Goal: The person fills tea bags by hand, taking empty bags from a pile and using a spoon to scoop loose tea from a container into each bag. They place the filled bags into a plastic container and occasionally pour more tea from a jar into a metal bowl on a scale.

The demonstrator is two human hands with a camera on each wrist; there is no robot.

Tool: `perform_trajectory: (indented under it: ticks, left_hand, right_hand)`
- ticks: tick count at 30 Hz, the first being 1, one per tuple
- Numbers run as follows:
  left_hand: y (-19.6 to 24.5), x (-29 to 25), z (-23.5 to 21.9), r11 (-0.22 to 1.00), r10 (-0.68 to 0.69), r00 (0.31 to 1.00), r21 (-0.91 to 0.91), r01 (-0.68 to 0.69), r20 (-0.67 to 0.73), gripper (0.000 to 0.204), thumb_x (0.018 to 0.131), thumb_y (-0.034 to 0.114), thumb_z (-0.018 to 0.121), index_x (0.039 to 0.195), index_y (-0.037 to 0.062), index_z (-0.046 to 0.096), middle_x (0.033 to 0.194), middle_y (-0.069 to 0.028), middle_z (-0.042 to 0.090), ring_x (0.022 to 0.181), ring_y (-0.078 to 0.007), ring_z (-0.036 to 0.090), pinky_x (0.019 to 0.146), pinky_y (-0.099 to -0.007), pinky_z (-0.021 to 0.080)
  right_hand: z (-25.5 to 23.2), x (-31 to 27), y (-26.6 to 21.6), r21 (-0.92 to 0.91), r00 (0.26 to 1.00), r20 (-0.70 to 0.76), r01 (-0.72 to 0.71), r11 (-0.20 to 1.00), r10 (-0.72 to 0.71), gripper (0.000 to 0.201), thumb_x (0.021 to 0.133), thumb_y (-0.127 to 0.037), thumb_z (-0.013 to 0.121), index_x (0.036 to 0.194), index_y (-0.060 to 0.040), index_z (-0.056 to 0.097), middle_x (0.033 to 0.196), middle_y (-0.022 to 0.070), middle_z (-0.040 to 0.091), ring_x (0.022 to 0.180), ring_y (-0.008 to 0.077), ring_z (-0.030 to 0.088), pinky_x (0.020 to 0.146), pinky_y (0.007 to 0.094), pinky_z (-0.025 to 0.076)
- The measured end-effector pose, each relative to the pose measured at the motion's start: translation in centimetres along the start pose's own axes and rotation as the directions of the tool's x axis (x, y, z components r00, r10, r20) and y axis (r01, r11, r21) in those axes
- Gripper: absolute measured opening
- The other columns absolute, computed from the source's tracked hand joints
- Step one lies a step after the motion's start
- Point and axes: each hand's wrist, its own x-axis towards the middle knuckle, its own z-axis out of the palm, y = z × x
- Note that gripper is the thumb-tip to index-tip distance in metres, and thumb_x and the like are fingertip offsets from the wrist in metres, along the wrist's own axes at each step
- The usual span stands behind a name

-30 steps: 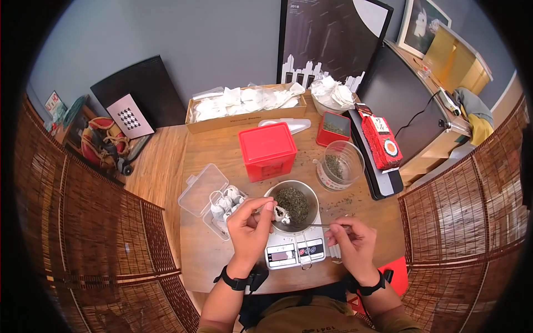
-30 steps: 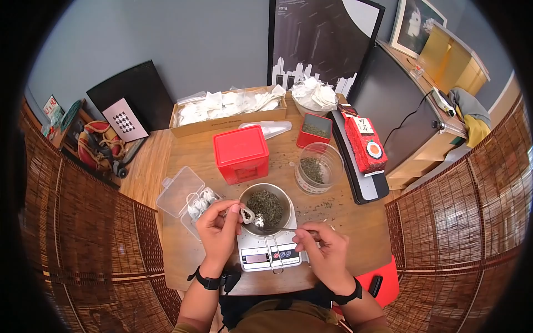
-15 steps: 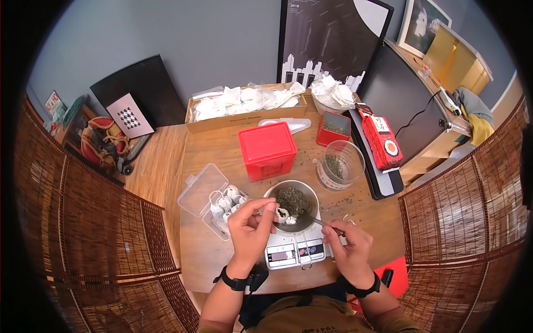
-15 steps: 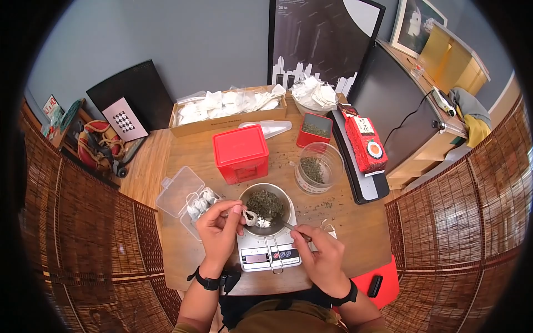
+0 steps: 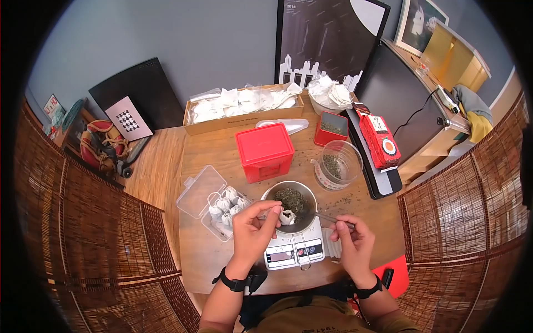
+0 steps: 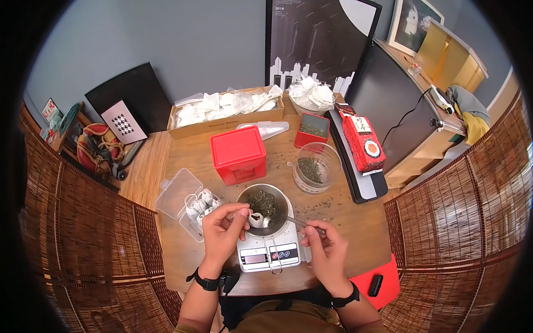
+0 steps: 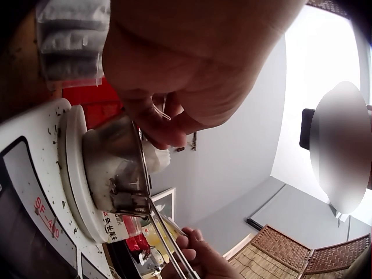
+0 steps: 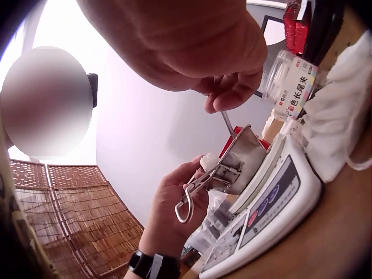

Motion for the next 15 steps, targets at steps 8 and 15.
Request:
perform_trajectory:
  ticks: [8,15]
  left_hand:
    - [-0.01,0.28,0.15,0.996,0.084,0.996,0.041,-0.084,-0.012,0.018,0.103,-0.003,0.072,0.119,-0.0055,0.079,0.11,-0.0115,0.073,0.08,-0.0122,0.073,0.055,-0.0217,0.057]
    - [0.05,0.12,-0.07,0.999,0.037,0.999,0.015,-0.037,0.002,0.019,0.104,-0.003,0.071,0.121,-0.0058,0.078,0.108,-0.0125,0.075,0.079,-0.0129,0.074,0.053,-0.0228,0.057]
  right_hand:
    - [-0.81,0.58,-0.35,0.095,0.996,-0.059,-0.055,0.994,0.061,0.018,0.112,-0.012,0.067,0.123,0.0026,0.069,0.098,0.0091,0.076,0.078,0.0093,0.065,0.073,0.025,0.053]
    - [-0.97,1.0,-0.56,0.228,0.994,-0.045,-0.086,0.97,0.099,0.021,0.111,-0.016,0.068,0.125,0.0004,0.066,0.099,0.0093,0.074,0.074,0.0101,0.064,0.07,0.0239,0.052]
